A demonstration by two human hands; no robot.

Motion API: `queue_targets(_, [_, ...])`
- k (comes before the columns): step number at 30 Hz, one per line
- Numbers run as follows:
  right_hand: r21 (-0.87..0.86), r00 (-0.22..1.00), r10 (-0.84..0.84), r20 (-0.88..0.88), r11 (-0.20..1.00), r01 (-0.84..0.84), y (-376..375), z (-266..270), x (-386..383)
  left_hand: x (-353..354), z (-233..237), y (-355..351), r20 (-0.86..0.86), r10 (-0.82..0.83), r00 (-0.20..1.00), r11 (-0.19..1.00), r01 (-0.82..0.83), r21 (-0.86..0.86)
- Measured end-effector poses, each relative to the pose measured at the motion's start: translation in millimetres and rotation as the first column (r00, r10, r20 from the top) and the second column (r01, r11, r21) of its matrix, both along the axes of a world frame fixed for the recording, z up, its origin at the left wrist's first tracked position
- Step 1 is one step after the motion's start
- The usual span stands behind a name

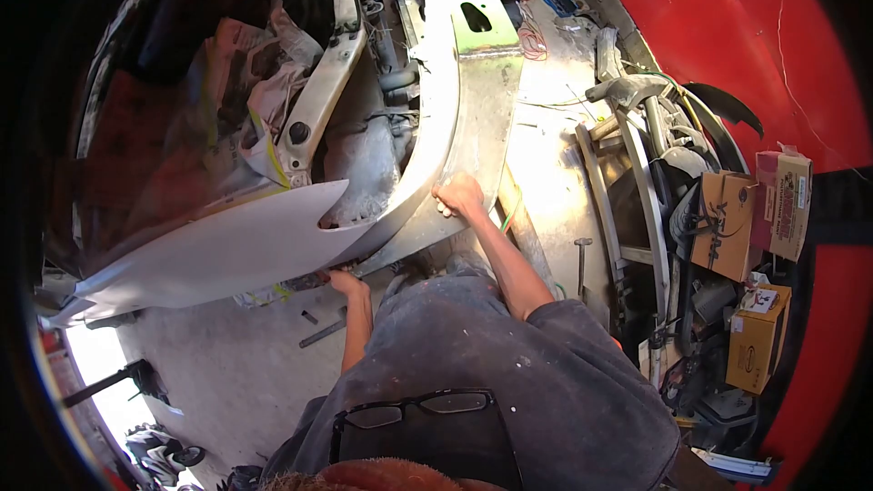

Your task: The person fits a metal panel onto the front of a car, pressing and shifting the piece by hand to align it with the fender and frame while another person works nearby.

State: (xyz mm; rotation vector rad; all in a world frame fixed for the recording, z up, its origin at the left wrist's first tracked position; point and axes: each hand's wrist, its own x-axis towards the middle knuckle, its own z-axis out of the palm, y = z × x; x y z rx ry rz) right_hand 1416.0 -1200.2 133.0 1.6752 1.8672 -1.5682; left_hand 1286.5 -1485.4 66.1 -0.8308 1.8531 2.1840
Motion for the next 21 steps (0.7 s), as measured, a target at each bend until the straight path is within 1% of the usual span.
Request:
queue_targets(1, [-0.002, 1.0, -0.006, -0.003, 1.0, 0.006, 0, -1, 0, -3, -12, -2, 0.039, 0.015, 0.999, 1.0, -0.014, -0.023])
queue_targets(4, [-0.004, 1.0, -0.018, -0.013, 1.0, 0.018, 0, -1, 0, -7, -35, -13, 0.028, -0.008, 1.0, 0.992, 0.004, 0.129])
queue_targets(5, [-0.004, 1.0, -0.021, -0.017, 1.0, 0.021, 0, 0, 0, -7, -41, -15, 0.023, -0.015, 1.0, 0.99, 0.012, 0.139])
queue_targets(8, [0.002, 0.999, -0.02, -0.029, 1.0, 0.02, 0, -6, 1, -6, -42, -16, 0.009, -0.037, 0.999, 0.984, 0.035, 0.176])
queue_targets(10, [0.017, 1.0, -0.017, -0.02, 1.0, 0.018, -1, -1, 1, -7, -40, -17, 0.001, -0.053, 0.999, 0.976, 0.052, 0.21])
queue_targets(13, [0.024, 1.0, -0.017, -0.014, 1.0, 0.017, -2, 3, 1, -4, -31, -12, -0.015, -0.058, 0.998, 0.993, 0.059, 0.1])
queue_targets(16, [0.022, 1.0, -0.017, -0.009, 1.0, 0.017, -2, 8, 0, -4, -23, -8, -0.02, -0.047, 0.999, 0.998, 0.048, 0.033])
queue_targets(19, [0.021, 1.0, -0.018, -0.015, 1.0, 0.018, -2, 6, 1, 0, -13, -5, -0.016, -0.003, 1.0, 0.998, 0.004, 0.067])
queue_targets(21, [0.014, 1.0, -0.021, -0.02, 1.0, 0.021, -2, 2, 1, -1, -17, -8, -0.015, -0.012, 1.0, 0.997, 0.013, 0.081])
